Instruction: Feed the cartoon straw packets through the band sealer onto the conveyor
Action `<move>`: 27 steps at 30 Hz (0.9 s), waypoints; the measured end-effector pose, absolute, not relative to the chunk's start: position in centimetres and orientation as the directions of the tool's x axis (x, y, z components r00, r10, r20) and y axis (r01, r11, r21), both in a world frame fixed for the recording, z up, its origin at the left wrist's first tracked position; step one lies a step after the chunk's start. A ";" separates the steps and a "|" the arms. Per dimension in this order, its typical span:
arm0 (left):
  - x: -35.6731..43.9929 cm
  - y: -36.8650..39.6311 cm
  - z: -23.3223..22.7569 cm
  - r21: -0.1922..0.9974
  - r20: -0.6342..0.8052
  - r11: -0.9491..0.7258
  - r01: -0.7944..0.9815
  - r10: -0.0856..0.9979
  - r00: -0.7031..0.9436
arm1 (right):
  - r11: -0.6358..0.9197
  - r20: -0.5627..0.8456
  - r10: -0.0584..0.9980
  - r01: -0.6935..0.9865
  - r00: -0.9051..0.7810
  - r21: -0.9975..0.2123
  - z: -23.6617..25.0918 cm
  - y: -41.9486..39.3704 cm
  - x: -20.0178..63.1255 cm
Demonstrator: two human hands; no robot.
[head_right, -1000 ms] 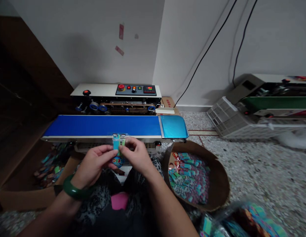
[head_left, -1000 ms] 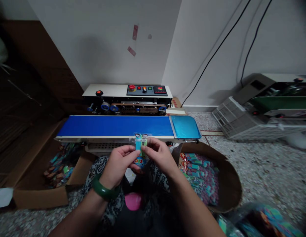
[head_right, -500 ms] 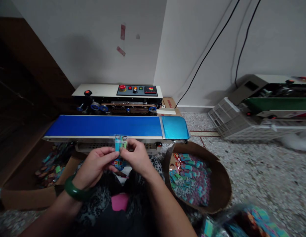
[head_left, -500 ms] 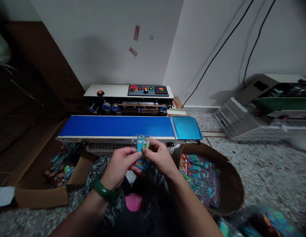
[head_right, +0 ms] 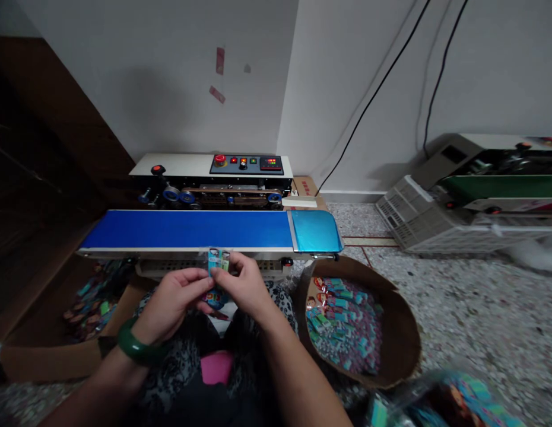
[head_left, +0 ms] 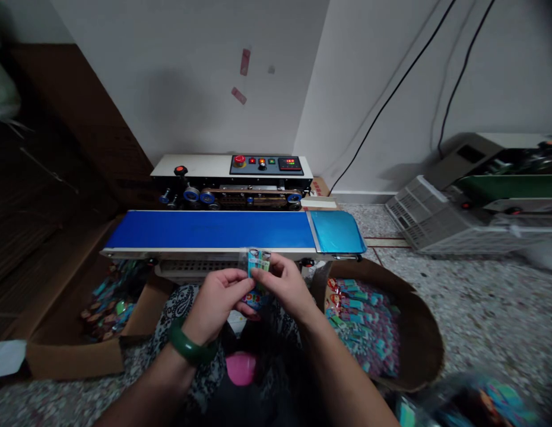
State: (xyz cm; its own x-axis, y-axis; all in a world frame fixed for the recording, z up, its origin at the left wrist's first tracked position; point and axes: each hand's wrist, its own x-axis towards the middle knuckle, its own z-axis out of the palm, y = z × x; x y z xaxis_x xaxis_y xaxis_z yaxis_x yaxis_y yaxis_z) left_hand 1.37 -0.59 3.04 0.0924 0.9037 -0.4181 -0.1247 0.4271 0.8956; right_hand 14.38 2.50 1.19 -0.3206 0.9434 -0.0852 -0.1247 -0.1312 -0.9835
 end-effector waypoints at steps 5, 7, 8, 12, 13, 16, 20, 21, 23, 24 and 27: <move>1.4 -0.7 2.9 0.894 -0.421 0.431 -0.125 0.901 0.101 | -0.131 -0.092 0.946 -0.108 -0.310 -0.985 1.2 2.5 14.3; 1.4 -0.7 2.8 0.892 -0.424 0.434 -0.123 0.900 0.103 | -0.131 -0.093 0.947 -0.104 -0.307 -0.986 1.2 2.5 14.4; 1.4 -0.7 2.8 0.892 -0.425 0.435 -0.122 0.899 0.104 | -0.130 -0.093 0.948 -0.104 -0.306 -0.986 1.2 2.5 14.4; 1.4 -0.7 2.8 0.891 -0.423 0.435 -0.126 0.899 0.110 | -0.134 -0.099 0.948 -0.099 -0.303 -0.986 1.1 2.4 14.3; 1.4 -0.7 2.8 0.892 -0.423 0.435 -0.126 0.899 0.111 | -0.136 -0.101 0.947 -0.098 -0.304 -0.986 1.1 2.4 14.3; 1.4 -0.7 2.6 0.895 -0.418 0.429 -0.122 0.902 0.107 | -0.143 -0.102 0.943 -0.107 -0.316 -0.984 0.9 2.4 14.3; 1.3 -0.7 2.4 0.898 -0.420 0.429 -0.093 0.902 0.103 | -0.154 -0.105 0.936 -0.123 -0.337 -0.980 0.8 2.6 14.3; 1.3 -0.7 2.4 0.899 -0.424 0.432 -0.076 0.900 0.098 | -0.142 -0.091 0.940 -0.137 -0.328 -0.980 0.9 2.6 14.2; 1.3 -0.7 2.5 0.899 -0.431 0.436 -0.043 0.897 0.093 | -0.078 -0.026 0.960 -0.180 -0.278 -0.981 1.0 2.5 14.2; 1.2 -0.7 2.6 0.899 -0.433 0.437 -0.029 0.897 0.091 | -0.021 0.027 0.972 -0.197 -0.234 -0.980 1.1 2.4 14.2; 0.9 -0.5 2.7 0.905 -0.425 0.423 0.041 0.904 0.055 | 0.222 0.238 0.963 -0.125 -0.130 -0.967 1.2 1.7 14.4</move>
State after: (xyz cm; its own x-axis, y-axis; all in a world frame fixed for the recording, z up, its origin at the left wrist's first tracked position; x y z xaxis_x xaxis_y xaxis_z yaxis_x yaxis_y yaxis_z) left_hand 0.88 -0.50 2.72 0.0552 0.9037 -0.4246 0.0414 0.4228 0.9053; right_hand 14.35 1.74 1.21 -0.1298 0.9626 0.2377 -0.1249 0.2220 -0.9670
